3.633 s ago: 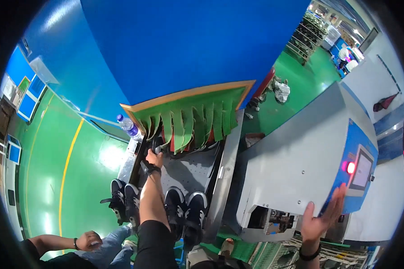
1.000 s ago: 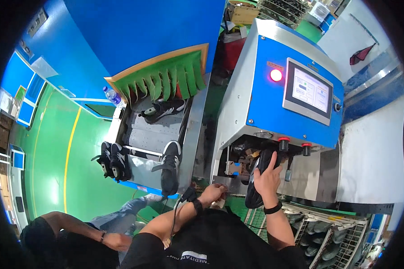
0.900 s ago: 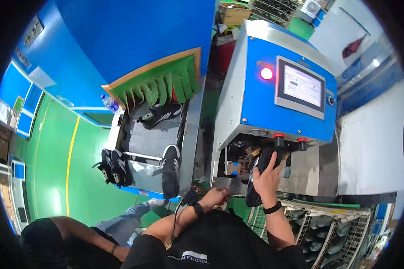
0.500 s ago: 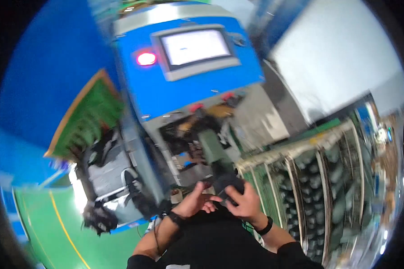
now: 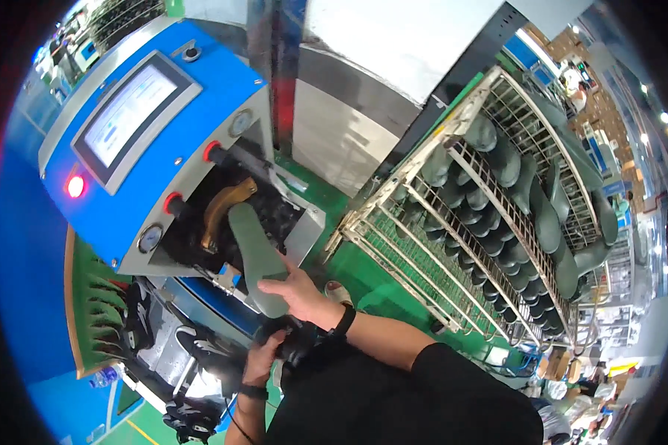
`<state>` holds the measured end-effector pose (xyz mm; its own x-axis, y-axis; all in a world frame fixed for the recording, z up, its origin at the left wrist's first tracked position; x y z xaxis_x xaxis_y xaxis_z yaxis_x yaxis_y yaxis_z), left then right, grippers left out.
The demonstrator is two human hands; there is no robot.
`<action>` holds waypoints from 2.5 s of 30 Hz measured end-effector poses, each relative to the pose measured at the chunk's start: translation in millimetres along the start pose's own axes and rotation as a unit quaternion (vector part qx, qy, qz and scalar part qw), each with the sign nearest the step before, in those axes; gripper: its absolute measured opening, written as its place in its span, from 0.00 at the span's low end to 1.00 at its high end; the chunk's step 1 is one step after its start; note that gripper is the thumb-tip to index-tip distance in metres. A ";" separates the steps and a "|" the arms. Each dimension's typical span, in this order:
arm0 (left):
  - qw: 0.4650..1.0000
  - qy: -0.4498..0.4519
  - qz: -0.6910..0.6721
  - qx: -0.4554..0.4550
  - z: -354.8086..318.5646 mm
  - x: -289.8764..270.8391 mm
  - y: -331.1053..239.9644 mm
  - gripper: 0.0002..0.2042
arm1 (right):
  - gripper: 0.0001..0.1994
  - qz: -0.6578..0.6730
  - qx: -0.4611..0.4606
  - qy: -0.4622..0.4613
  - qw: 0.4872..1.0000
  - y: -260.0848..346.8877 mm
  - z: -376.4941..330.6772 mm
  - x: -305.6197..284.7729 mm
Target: Operating a toe lasting machine to shape and attach the front of shoe uppers to lasts.
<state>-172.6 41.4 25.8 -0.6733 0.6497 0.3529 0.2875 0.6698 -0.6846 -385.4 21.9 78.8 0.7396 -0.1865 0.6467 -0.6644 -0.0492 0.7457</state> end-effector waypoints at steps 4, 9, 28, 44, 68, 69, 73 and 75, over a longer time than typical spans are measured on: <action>0.999 -0.043 0.017 -0.028 -8.0 -11.4 0.6 0.18 | 0.44 -0.220 0.066 0.070 0.971 35.9 -67.7 -53.4; 0.999 0.017 0.007 -0.033 6.3 27.2 0.7 0.24 | 0.41 -0.247 0.151 -0.029 0.957 26.4 -191.3 -176.0; 0.838 -0.038 0.416 -0.352 75.2 153.7 -82.9 0.30 | 0.30 -0.428 0.463 -0.497 0.596 -46.3 -274.2 -607.1; 0.921 0.024 0.385 -0.058 34.5 141.6 -81.9 0.28 | 0.29 -0.326 0.317 -0.503 0.735 -26.8 -319.9 -420.1; 0.980 0.056 0.148 0.121 -26.8 52.1 -40.0 0.32 | 0.28 -0.607 -0.201 -0.559 0.528 384.4 -302.9 -150.8; 0.989 0.012 0.142 0.031 -38.1 41.1 -26.9 0.31 | 0.31 -0.673 -0.133 -0.544 0.484 406.2 -289.3 -160.9; 0.989 -0.075 0.123 -0.015 -82.0 11.7 -3.5 0.27 | 0.31 -0.716 -0.054 -0.543 0.437 444.6 -263.6 -198.1; 0.991 -0.103 0.077 0.027 -99.7 4.2 4.9 0.25 | 0.31 -0.692 -0.038 -0.561 0.453 438.4 -272.8 -204.3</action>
<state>-106.1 83.3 87.5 -0.7512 0.6514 0.1070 0.3648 0.5448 -0.7551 -798.5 306.1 317.3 -0.1064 -0.4113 -0.9053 0.3900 -0.8548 0.3425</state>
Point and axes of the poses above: each hand's wrist, its own z-axis towards the middle knuckle, its own x-axis out of the palm, y = z × x, the point moved 3 cm from there along z, towards the middle knuckle, and after that the axes turned 14 degrees about y, right-handed, at the moved point
